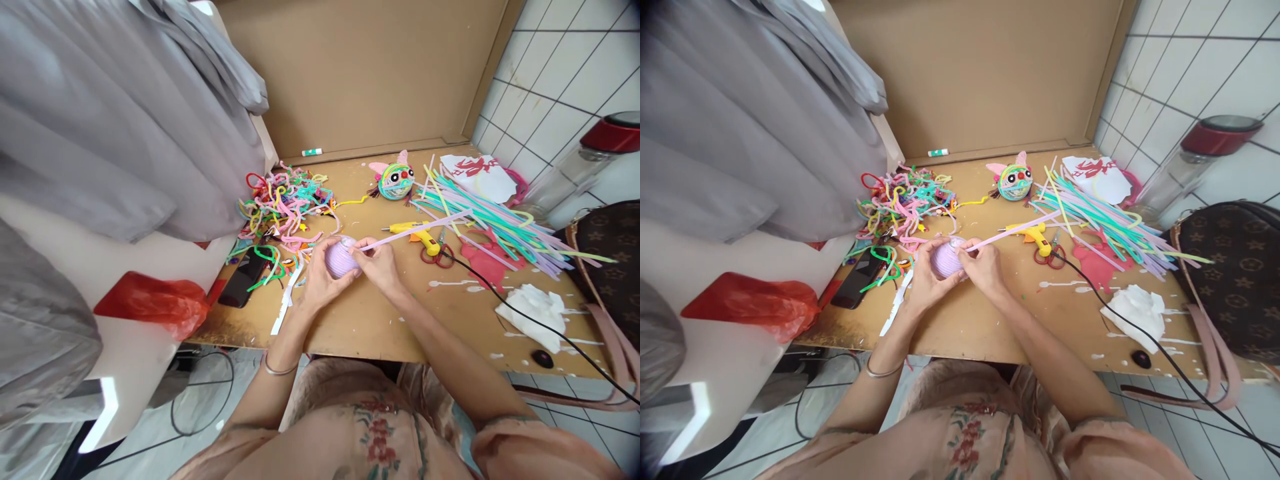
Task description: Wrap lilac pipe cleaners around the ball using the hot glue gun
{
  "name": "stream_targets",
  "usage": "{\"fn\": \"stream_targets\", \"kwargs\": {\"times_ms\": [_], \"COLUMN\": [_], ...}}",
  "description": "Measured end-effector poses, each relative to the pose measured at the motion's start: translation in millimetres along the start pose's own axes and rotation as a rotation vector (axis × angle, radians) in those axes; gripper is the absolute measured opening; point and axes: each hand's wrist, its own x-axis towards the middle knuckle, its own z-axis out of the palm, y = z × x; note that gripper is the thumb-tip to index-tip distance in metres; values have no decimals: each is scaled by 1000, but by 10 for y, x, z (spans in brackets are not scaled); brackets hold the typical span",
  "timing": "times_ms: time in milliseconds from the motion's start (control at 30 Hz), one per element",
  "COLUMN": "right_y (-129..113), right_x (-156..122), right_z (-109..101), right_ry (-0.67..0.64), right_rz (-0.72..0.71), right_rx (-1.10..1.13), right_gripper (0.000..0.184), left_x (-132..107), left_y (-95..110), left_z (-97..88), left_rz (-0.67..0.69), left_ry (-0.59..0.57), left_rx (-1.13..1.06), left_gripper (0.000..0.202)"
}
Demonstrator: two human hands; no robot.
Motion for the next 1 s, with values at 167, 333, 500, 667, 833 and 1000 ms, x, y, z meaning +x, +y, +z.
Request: {"fn": "stream_targets", "kwargs": {"times_ms": [167,333,500,667,833,1000], "right_y": [5,19,15,12,42,55], "right_x": [12,20,-3,-12,3,10], "right_z": [4,10,22,20,15,21], "right_ry": [6,7,11,8,-6,-3], "right_rz": [-21,-23,-44,-39,-47,-46], "right_rx": [7,0,4,10,32,34], "right_gripper": [17,17,18,18,20,19], "left_x": [14,45,73,83,70,69], "left_y": [-33,-40,-36,-25,-63,-116], "left_z": [2,-20,-28,-34,-33,-10], "left_rz": [31,113,195,195,192,187], "left_ry": [-26,-45,-44,-51,-76,-100], "left_rx": [9,38,54,66,79,92], "left_gripper": [60,56,54,55,62,74]}}
